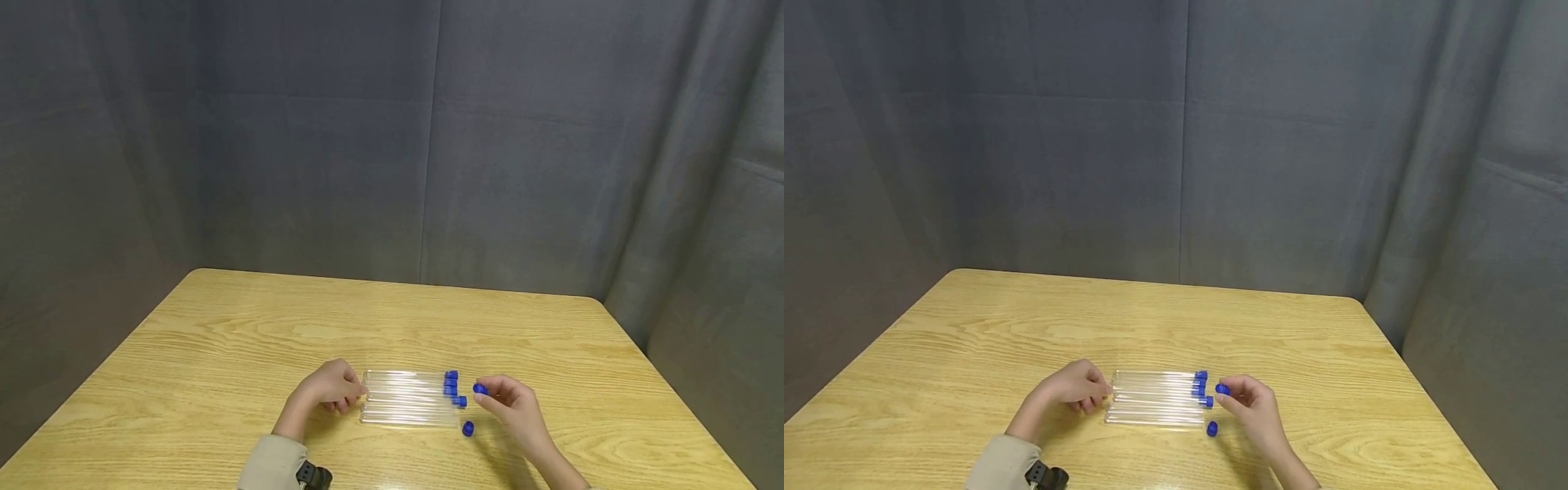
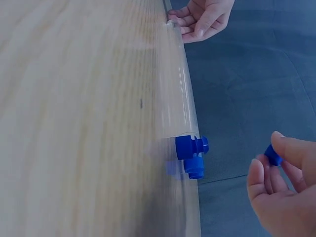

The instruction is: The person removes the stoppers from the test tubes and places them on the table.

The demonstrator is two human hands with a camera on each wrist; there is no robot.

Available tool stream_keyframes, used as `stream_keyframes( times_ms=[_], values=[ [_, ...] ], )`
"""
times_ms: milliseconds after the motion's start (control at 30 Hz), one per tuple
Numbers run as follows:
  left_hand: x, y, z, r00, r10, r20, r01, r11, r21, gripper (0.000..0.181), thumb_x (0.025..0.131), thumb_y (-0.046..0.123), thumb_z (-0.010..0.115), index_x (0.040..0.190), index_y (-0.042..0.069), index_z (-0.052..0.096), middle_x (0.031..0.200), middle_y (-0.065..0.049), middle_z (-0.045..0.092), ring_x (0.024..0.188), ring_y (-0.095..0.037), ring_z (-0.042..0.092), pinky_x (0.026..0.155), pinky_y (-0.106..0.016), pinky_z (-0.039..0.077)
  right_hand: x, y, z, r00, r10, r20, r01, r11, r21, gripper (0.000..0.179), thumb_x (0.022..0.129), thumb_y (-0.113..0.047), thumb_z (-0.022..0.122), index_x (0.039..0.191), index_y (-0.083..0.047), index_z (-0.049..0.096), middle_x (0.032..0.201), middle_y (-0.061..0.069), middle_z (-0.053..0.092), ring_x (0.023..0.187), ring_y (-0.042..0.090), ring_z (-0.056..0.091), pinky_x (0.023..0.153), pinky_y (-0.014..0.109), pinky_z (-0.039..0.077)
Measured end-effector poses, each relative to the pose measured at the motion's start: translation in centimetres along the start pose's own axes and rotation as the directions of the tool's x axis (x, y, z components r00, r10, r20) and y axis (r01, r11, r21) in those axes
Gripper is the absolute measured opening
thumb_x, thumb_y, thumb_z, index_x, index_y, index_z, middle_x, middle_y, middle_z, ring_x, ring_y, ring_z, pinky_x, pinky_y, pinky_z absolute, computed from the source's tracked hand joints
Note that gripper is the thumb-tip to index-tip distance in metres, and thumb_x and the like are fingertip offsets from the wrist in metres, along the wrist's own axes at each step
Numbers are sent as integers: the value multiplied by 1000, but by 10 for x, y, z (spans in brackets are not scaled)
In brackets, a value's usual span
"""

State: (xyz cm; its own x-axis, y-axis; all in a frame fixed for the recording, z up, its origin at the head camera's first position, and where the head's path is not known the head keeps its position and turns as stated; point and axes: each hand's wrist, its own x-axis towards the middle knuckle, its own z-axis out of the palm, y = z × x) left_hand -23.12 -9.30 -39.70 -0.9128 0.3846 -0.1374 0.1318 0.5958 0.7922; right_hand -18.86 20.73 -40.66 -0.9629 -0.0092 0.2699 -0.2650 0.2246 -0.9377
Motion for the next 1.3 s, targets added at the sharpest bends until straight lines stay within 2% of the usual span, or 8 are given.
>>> stream_keyframes(
  times_ms=[167, 333, 633, 933, 1300],
  values=[
    [0, -1, -1, 1000, -2, 0, 2, 1000, -5, 28, 87, 15, 58, 65, -1, 60, 54, -6, 56, 44, -12, 50, 40, -20, 34, 1, -4, 0, 998, 22, 61, -21, 1000, -20, 21, 78, 5, 63, 98, 10, 60, 97, 21, 61, 80, 11, 59, 70, 20, 49],
    [0, -1, -2, 1000, -1, 2, 1, 1000, 8, 27, 88, 16, 57, 66, -1, 61, 56, -7, 58, 46, -12, 52, 40, -20, 36, 4, -4, 0, 991, 84, 101, -76, 994, -76, 21, 80, 6, 61, 100, 11, 60, 103, 24, 60, 85, 16, 61, 73, 21, 49],
    [-2, 0, -3, 1000, -3, 8, 3, 1000, -6, 27, 88, 16, 57, 67, -1, 62, 55, -6, 57, 45, -12, 50, 40, -20, 34, 7, 1, -1, 987, 120, 109, -106, 987, -119, 23, 77, 5, 65, 97, 15, 59, 93, 20, 62, 75, 12, 61, 67, 23, 51],
    [-2, -1, -3, 1000, -10, 9, 10, 1000, -15, 26, 88, 16, 56, 70, -1, 62, 58, -5, 58, 48, -13, 54, 41, -21, 37, 11, 8, -4, 967, 124, 222, -67, 967, -246, 17, 77, 3, 65, 91, 12, 62, 86, 17, 63, 73, 21, 60, 63, 26, 51],
    [0, 0, -3, 1000, -12, 14, 12, 1000, -9, 25, 88, 16, 56, 71, 0, 63, 59, -5, 59, 48, -13, 54, 42, -22, 39, 11, 10, -6, 954, 106, 281, -31, 966, -257, 14, 75, 5, 66, 86, 12, 61, 79, 15, 63, 68, 19, 59, 60, 24, 50]
  ],
)
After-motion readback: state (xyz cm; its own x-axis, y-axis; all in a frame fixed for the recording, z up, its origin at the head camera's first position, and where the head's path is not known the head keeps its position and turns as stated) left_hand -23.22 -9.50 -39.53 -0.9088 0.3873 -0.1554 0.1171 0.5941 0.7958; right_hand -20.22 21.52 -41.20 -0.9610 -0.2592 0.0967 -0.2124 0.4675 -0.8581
